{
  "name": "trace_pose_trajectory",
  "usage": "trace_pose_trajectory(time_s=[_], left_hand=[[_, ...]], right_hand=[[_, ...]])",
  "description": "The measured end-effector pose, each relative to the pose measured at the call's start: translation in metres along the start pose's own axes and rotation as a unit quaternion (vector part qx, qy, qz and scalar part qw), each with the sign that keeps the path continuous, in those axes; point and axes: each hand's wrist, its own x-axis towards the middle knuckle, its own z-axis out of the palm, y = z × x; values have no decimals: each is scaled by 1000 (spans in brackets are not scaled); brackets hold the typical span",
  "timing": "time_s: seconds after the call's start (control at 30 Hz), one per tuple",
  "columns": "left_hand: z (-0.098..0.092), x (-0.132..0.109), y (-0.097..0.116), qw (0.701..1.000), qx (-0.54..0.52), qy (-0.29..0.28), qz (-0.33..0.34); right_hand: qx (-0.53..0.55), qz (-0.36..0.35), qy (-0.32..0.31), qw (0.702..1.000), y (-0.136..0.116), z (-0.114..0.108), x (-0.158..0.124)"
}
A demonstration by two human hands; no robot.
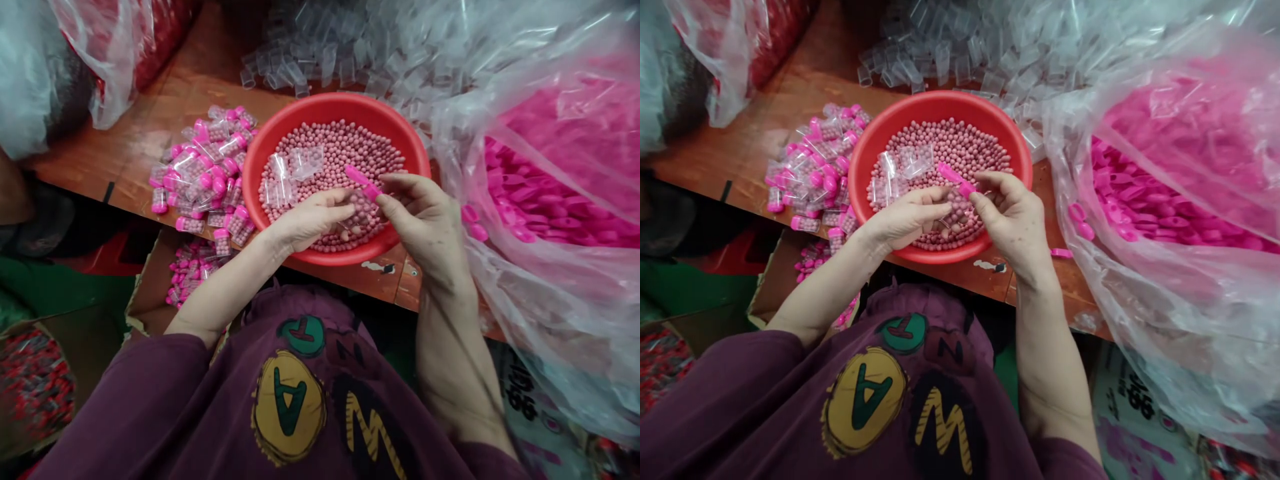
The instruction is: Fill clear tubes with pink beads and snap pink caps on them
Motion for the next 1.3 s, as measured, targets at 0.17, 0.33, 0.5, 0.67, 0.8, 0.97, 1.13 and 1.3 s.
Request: trace_pose_trajectory(time_s=[0.17,0.33,0.5,0.67,0.8,0.97,1.13,1.3], left_hand=[[-3,-6,-4,999,-33,34,0],[-7,-6,-7,996,-66,61,0],[-10,-6,-2,992,-105,70,-26],[-5,-8,-5,983,-168,65,-23],[2,-9,-12,978,-182,98,-13],[9,-6,-21,977,-133,161,35],[6,-3,-35,968,24,203,145],[-1,-4,-45,947,141,206,200]], right_hand=[[-79,-75,-37,993,-12,6,-1],[-177,-109,-45,977,-4,9,0],[-159,-106,54,980,11,16,4],[-65,-32,9,997,-6,24,3],[-84,-55,-19,995,-13,26,2],[-151,-122,-18,981,-8,32,-6],[-208,-207,-11,956,-1,39,-15],[-166,-208,-37,963,0,27,-17]])
